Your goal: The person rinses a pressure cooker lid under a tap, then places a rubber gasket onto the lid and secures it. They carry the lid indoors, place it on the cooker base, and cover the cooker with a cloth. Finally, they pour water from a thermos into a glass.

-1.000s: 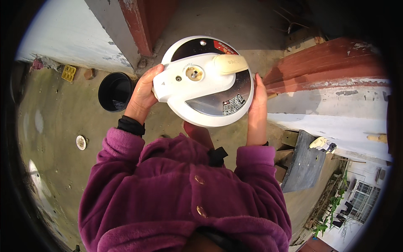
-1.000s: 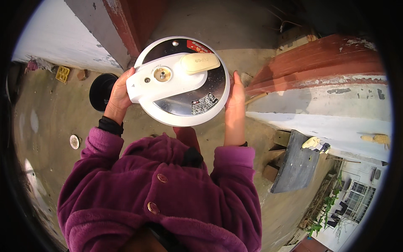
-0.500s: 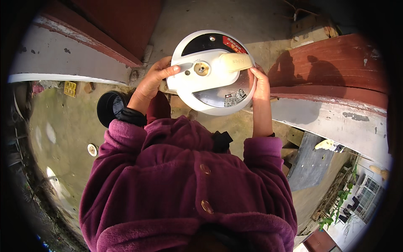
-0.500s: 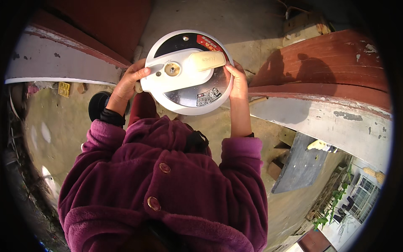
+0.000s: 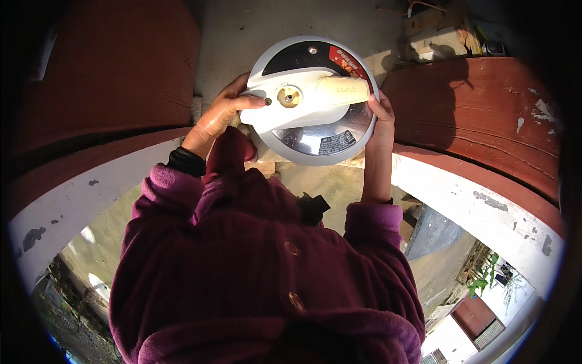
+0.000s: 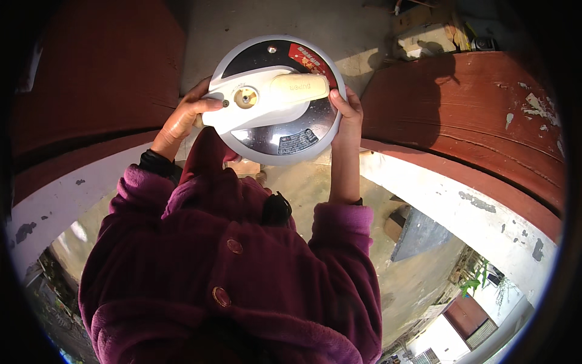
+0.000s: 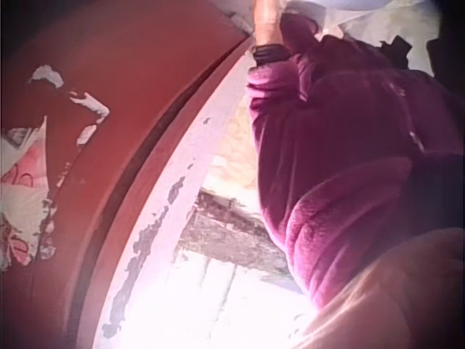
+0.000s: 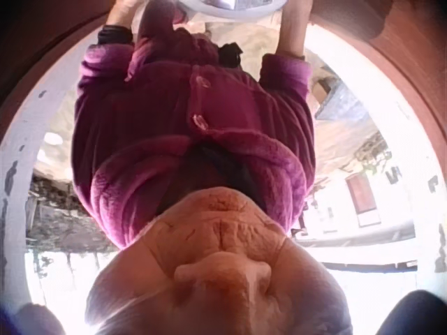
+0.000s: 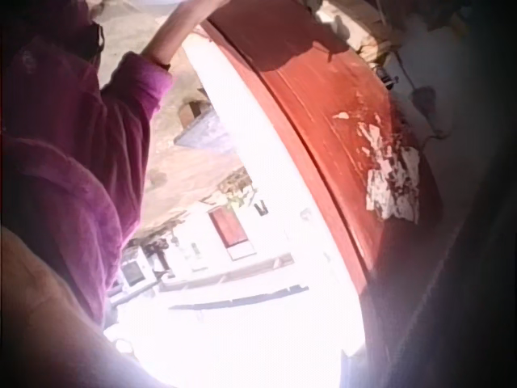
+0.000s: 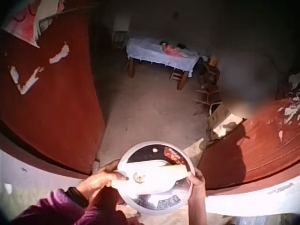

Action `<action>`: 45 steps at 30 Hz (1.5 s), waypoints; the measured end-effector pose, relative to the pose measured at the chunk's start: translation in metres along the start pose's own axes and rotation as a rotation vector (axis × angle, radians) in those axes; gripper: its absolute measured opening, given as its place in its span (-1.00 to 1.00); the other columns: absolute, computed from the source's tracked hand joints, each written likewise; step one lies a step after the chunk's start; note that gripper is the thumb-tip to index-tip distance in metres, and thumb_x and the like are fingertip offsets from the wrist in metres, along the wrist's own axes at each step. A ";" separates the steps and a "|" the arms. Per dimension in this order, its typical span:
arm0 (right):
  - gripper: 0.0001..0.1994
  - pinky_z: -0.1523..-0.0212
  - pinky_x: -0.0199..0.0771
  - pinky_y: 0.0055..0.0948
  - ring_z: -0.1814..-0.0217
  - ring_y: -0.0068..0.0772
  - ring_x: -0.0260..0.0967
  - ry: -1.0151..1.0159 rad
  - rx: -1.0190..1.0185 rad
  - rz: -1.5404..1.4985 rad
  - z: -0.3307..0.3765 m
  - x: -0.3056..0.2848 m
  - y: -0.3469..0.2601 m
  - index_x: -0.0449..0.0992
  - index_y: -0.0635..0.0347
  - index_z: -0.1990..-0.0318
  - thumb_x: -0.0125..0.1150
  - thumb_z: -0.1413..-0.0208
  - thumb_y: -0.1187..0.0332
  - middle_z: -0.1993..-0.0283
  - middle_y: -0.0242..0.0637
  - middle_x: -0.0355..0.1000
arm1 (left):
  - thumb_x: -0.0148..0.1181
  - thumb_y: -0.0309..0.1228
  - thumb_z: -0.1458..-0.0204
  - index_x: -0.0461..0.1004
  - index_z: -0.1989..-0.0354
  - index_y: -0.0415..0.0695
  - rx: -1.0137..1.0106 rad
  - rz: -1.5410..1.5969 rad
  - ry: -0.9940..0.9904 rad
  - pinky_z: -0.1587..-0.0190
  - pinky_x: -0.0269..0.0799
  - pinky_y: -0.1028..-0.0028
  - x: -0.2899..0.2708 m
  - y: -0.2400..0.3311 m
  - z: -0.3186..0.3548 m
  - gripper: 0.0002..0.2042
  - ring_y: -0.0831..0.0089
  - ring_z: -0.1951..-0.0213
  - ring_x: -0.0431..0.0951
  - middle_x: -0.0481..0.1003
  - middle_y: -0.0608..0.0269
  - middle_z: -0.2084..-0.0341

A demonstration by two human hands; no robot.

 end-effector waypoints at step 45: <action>-0.63 0.13 0.43 -0.56 0.22 -0.48 0.45 0.275 -0.245 -0.124 -0.372 -0.116 -0.291 0.44 0.32 0.08 0.36 0.08 0.50 0.22 -0.28 0.49 | 0.01 -0.37 0.26 0.11 -0.28 -0.18 -0.165 -0.316 -0.386 0.45 0.26 0.56 0.180 0.231 -0.502 -0.26 0.51 0.39 0.38 0.42 0.21 0.23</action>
Point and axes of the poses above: each hand's wrist, its own z-axis away from the middle knuckle, its own x-axis out of the palm, y = z × x, the point moved 2 cm from there along -z, towards the middle knuckle
